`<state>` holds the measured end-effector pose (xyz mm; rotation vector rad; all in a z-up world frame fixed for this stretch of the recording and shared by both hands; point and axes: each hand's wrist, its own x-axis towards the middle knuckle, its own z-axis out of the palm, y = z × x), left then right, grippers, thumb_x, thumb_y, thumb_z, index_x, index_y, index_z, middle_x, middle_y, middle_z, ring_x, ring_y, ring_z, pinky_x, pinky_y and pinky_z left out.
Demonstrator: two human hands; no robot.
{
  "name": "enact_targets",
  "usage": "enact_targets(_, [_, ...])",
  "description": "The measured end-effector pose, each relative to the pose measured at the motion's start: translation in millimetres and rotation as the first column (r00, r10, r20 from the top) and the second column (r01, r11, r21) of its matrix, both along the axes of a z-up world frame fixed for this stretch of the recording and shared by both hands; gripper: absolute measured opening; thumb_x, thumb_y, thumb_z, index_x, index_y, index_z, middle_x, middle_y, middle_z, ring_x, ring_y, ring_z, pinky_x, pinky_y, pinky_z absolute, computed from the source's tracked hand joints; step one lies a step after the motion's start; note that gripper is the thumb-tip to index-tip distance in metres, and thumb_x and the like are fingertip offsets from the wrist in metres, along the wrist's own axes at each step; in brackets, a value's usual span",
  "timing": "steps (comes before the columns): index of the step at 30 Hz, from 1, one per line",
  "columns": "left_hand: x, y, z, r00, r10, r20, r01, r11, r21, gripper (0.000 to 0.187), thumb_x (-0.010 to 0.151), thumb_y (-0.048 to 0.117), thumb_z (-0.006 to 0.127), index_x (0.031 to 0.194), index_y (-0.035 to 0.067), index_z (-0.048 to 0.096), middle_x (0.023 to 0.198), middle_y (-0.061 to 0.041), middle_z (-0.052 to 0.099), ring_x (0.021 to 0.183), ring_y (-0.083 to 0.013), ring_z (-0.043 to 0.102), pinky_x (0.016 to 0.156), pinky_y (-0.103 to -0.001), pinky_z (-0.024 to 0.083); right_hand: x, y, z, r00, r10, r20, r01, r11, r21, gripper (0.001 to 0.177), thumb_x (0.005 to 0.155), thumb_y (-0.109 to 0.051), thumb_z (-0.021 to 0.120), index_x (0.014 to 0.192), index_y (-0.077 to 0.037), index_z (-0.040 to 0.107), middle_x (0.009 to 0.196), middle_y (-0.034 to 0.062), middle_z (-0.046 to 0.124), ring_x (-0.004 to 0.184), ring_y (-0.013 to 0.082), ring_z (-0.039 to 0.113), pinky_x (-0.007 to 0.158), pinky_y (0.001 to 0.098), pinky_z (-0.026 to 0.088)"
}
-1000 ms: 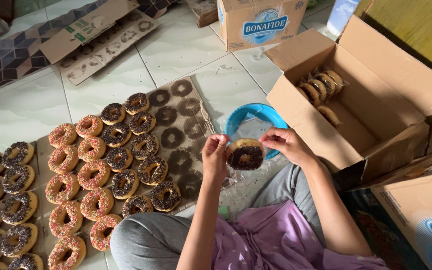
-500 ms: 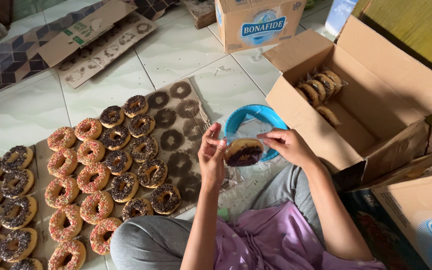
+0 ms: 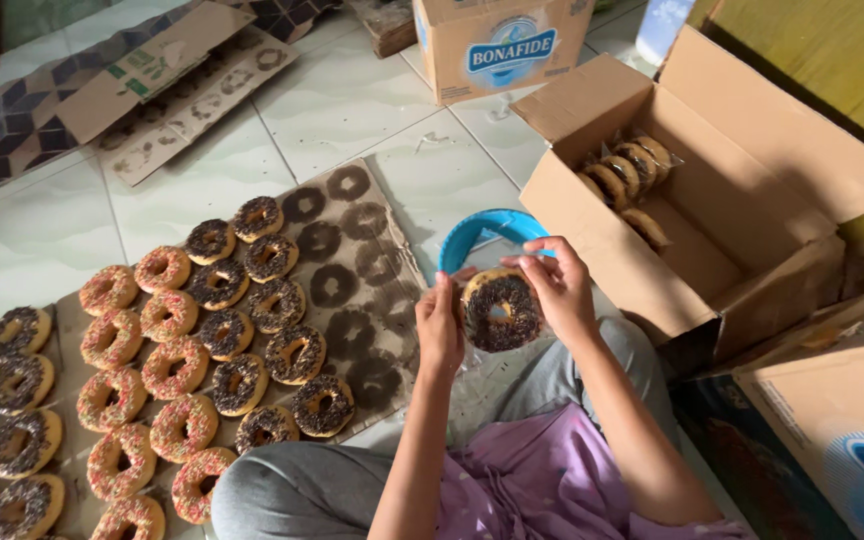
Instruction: The person sits on the floor and individually places donuts into clear plastic bags, then puts the packaged donuts into a cardboard box. The donuts are arranged on a large sheet on the floor, and the person handles them one at a time.
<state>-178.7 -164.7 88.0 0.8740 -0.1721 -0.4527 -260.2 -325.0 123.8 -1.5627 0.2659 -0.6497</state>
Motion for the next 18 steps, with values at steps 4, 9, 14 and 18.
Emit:
enact_targets(4, [-0.7, -2.5, -10.7, 0.981, 0.152, 0.121, -0.189, 0.885, 0.425, 0.056, 0.115, 0.036, 0.050, 0.121, -0.011, 0.079, 0.076, -0.012, 0.054, 0.071, -0.0212, 0.043, 0.063, -0.035, 0.035, -3.9, -21.1, -31.1, 0.976, -0.172, 0.131, 0.152, 0.976, 0.153, 0.015, 0.100, -0.008, 0.066, 0.114, -0.003, 0.062, 0.093, 0.0097, 0.074, 0.076, 0.0116, 0.064, 0.068, 0.0244, 0.051])
enact_targets(9, [22.3, -2.2, -25.0, 0.913, 0.406, 0.026, -0.404, 0.895, 0.187, 0.054, 0.110, 0.039, 0.046, 0.109, -0.010, 0.069, 0.090, -0.013, 0.073, 0.079, -0.0175, 0.069, 0.073, -0.032, 0.059, -5.9, -15.5, -60.5, 0.972, -0.157, 0.176, 0.070, 0.905, 0.420, 0.035, 0.108, -0.026, 0.057, 0.133, -0.002, 0.059, 0.103, 0.0137, 0.071, 0.083, 0.0122, 0.064, 0.073, 0.0244, 0.055])
enact_targets(14, [16.3, -54.1, -41.9, 0.940, 0.327, -0.097, -0.320, 0.944, 0.083, 0.052, 0.108, 0.043, 0.046, 0.129, -0.002, 0.059, 0.119, -0.017, 0.068, 0.106, -0.0217, 0.066, 0.094, -0.039, 0.053, -7.5, 25.4, -80.1, 0.997, -0.037, 0.063, 0.021, 0.970, 0.241, 0.046, 0.090, -0.015, 0.078, 0.127, 0.002, 0.058, 0.117, 0.0127, 0.070, 0.105, 0.0171, 0.068, 0.089, 0.0304, 0.058])
enact_targets(18, [22.4, -65.1, -56.0, 0.968, 0.212, -0.131, -0.186, 0.965, 0.187, 0.056, 0.102, 0.048, 0.045, 0.147, 0.013, 0.045, 0.141, -0.011, 0.060, 0.129, -0.0216, 0.058, 0.109, -0.042, 0.042, 5.1, -83.7, -64.2, 0.919, -0.375, 0.121, 0.354, 0.921, 0.164, 0.039, 0.091, -0.015, 0.080, 0.119, 0.001, 0.059, 0.112, 0.0104, 0.073, 0.096, 0.0169, 0.072, 0.083, 0.0309, 0.058])
